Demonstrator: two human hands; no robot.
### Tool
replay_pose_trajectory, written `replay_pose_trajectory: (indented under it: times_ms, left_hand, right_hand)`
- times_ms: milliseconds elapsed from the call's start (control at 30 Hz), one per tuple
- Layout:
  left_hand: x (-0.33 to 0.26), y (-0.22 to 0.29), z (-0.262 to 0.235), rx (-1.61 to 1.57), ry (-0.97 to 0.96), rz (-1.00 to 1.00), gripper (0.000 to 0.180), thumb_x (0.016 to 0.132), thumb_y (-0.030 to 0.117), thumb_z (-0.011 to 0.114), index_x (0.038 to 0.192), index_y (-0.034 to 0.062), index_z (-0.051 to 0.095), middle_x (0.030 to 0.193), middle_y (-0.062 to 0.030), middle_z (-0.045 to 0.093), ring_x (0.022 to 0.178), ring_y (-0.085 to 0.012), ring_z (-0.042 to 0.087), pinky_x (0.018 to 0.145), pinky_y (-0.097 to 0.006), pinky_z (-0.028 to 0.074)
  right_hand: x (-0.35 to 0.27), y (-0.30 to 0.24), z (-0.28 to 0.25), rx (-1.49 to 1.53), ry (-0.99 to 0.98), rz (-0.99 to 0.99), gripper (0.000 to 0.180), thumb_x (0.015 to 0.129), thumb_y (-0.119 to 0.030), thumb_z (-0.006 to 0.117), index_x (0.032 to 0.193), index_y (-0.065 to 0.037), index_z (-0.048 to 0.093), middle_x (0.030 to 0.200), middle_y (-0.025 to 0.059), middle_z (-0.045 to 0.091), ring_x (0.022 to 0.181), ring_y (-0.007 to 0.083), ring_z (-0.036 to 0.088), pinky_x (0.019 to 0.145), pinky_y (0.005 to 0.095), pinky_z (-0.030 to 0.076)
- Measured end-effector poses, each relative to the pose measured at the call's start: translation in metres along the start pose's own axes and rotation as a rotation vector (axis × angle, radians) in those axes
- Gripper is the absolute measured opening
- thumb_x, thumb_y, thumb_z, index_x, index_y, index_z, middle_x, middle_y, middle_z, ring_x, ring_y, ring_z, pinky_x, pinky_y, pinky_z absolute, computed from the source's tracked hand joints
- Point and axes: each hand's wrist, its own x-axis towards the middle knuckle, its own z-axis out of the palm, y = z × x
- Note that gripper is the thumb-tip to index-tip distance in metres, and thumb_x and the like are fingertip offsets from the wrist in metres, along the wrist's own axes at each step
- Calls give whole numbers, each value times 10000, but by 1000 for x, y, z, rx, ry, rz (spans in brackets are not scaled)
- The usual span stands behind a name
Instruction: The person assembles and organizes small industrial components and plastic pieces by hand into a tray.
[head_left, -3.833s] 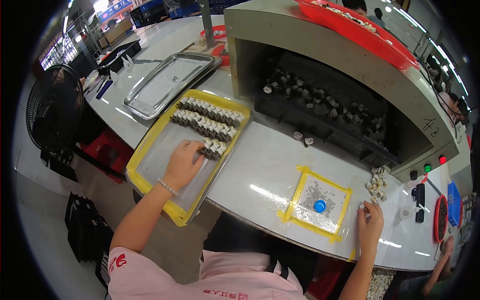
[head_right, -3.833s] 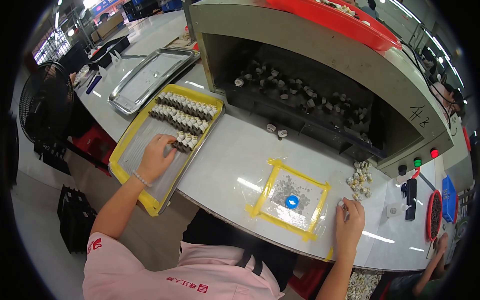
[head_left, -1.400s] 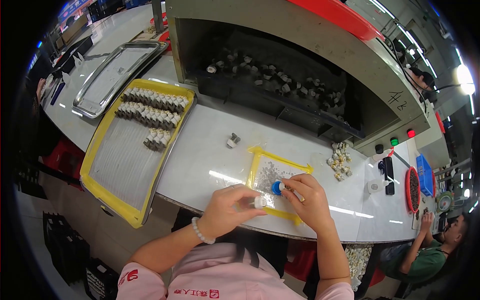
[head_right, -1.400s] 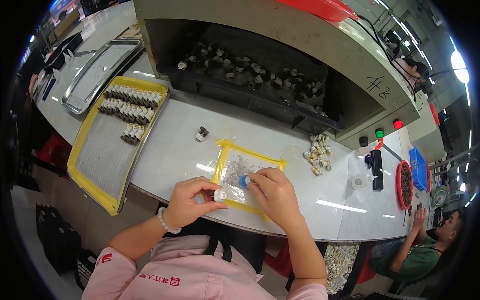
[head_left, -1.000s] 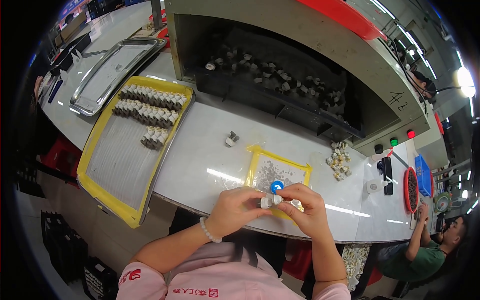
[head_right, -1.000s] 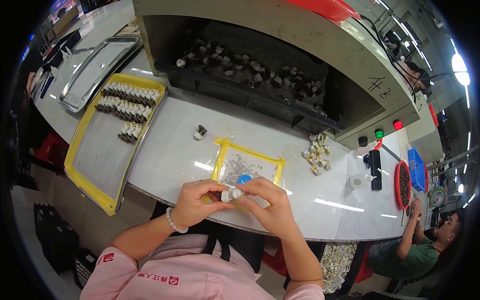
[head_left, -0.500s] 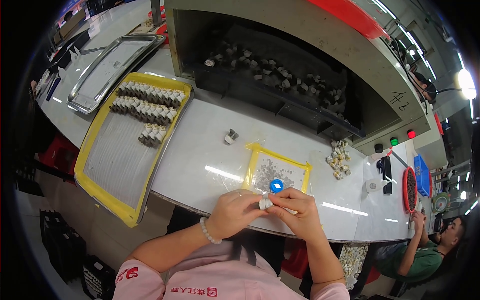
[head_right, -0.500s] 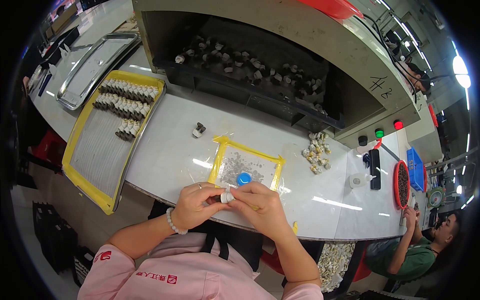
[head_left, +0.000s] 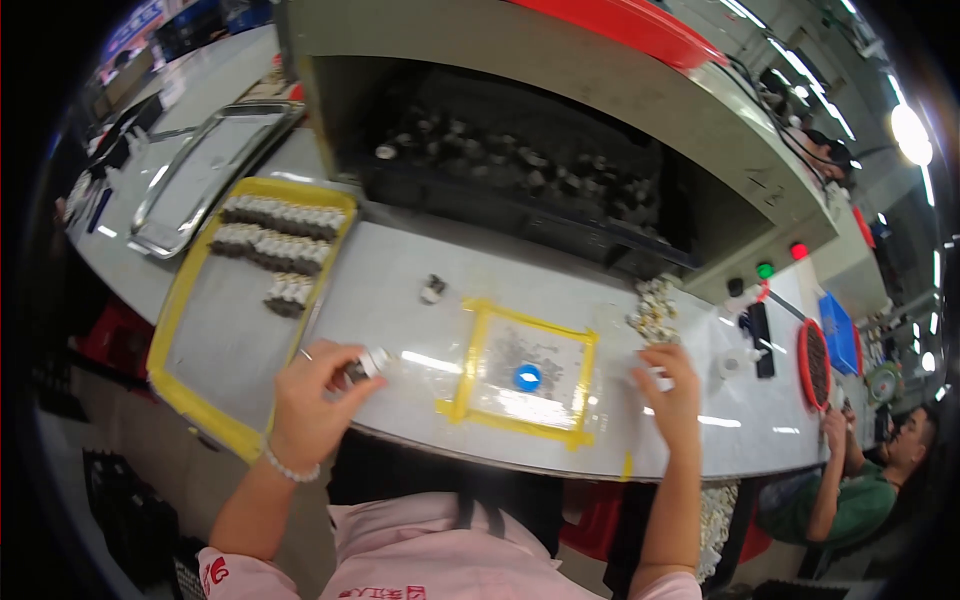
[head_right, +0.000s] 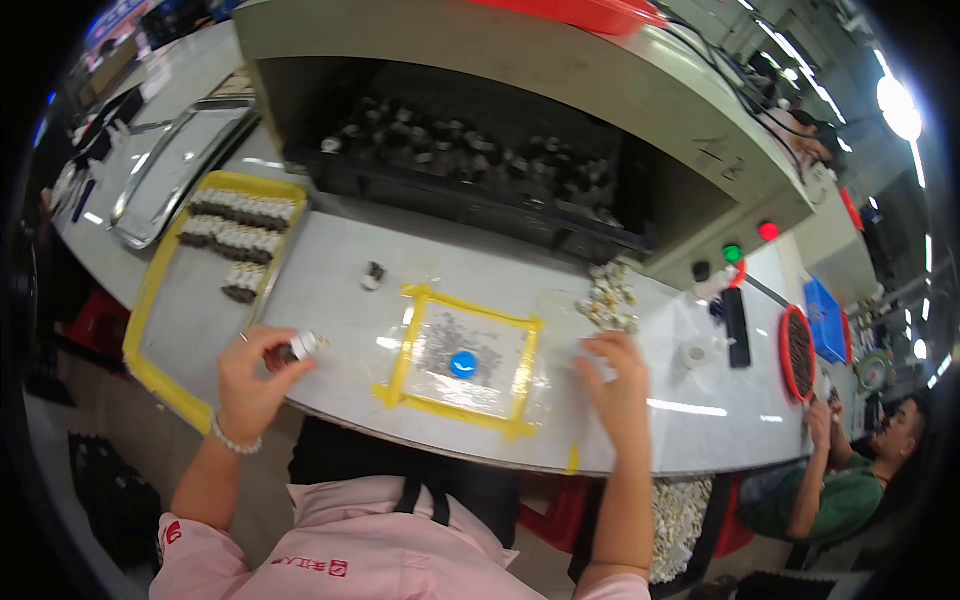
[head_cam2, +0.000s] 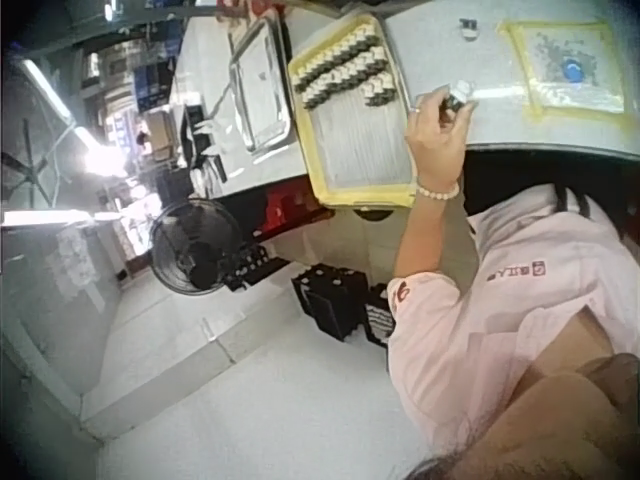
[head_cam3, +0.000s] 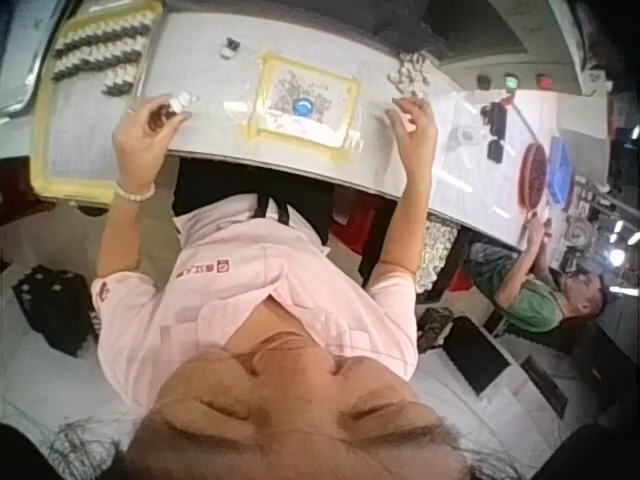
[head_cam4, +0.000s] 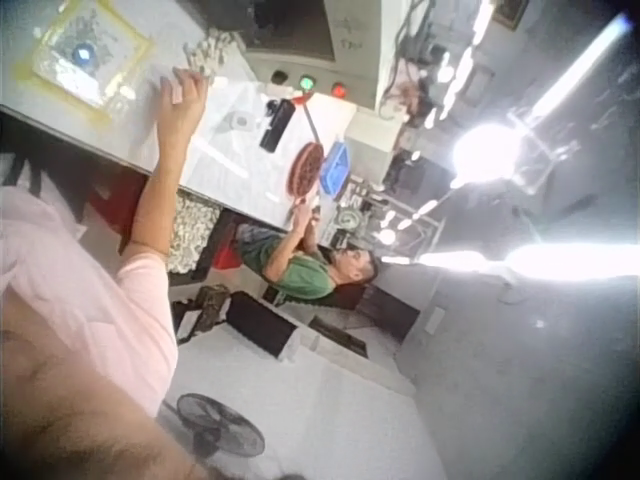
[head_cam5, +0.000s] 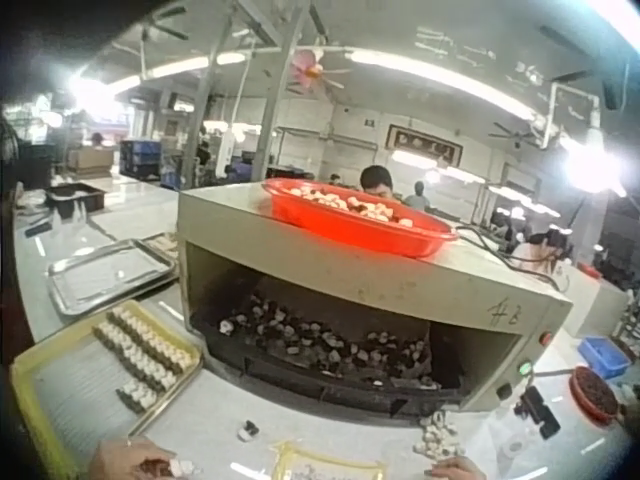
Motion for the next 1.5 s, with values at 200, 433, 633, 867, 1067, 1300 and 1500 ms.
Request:
replay_pose_trajectory:
  times_ms: [200, 433, 633, 867, 1067, 1300, 1500]
  left_hand:
    - [15, -67, -78, 478, 257, -44, 352, 696, 55, 787, 1011, -14, 646, 787, -111, 626, 613, -205, 582, 588, -287, 489]
    - [19, -112, -86, 384, 185, -161, 296, 771, 23, 692, 1056, -41, 643, 890, -179, 660, 704, -268, 640, 638, -323, 522]
    - [22, -116, -74, 394, 160, -62, 313, 770, 19, 678, 1077, -34, 642, 908, -171, 663, 852, -307, 623, 771, -366, 505]
    - [18, -111, -75, 394, 44, -133, 359, 769, 2, 634, 1128, -23, 624, 995, -177, 647, 1005, -324, 561, 880, -383, 458]
    - [27, -88, -67, 483, 117, -10, 339, 773, 20, 607, 1111, -4, 603, 1062, -182, 605, 995, -342, 556, 901, -405, 445]
    - [71, -29, 16, 186, -228, 110, 307, 802, 109, 656, 1089, 17, 594, 1002, -155, 599, 960, -310, 584, 835, -368, 475]
    - [101, -31, 75, 289, -316, 244, 289, 799, 127, 656, 1060, 16, 602, 979, -161, 595, 884, -314, 599, 778, -378, 488]
  right_hand:
    - [4, 37, -12, -225, 15, 122, 179, 767, 29, 639, 941, 14, 599, 948, 129, 591, 814, 277, 584, 707, 342, 466]
    - [1, 12, 13, 268, 49, 262, 193, 865, 41, 557, 1053, 1, 566, 882, 29, 583, 756, 134, 531, 751, 282, 491]
    - [-16, 6, 26, 772, -166, 301, 234, 874, 55, 560, 1104, 15, 539, 991, 36, 582, 848, 141, 612, 854, 292, 513]
    - [-29, -27, 43, 719, -174, 284, 224, 765, 88, 676, 948, 12, 572, 895, 39, 581, 844, 160, 618, 773, 259, 492]
    - [-26, -33, 42, 367, -151, 136, 217, 691, 17, 762, 825, -3, 591, 848, 79, 594, 778, 167, 578, 684, 261, 467]
    - [-24, -38, 35, 138, -186, 27, 218, 706, -6, 758, 891, 10, 644, 873, 105, 605, 690, 197, 602, 629, 279, 498]
    - [-19, -49, 29, 65, -221, -68, 208, 763, -30, 710, 966, 7, 682, 909, 128, 625, 742, 231, 654, 658, 302, 534]
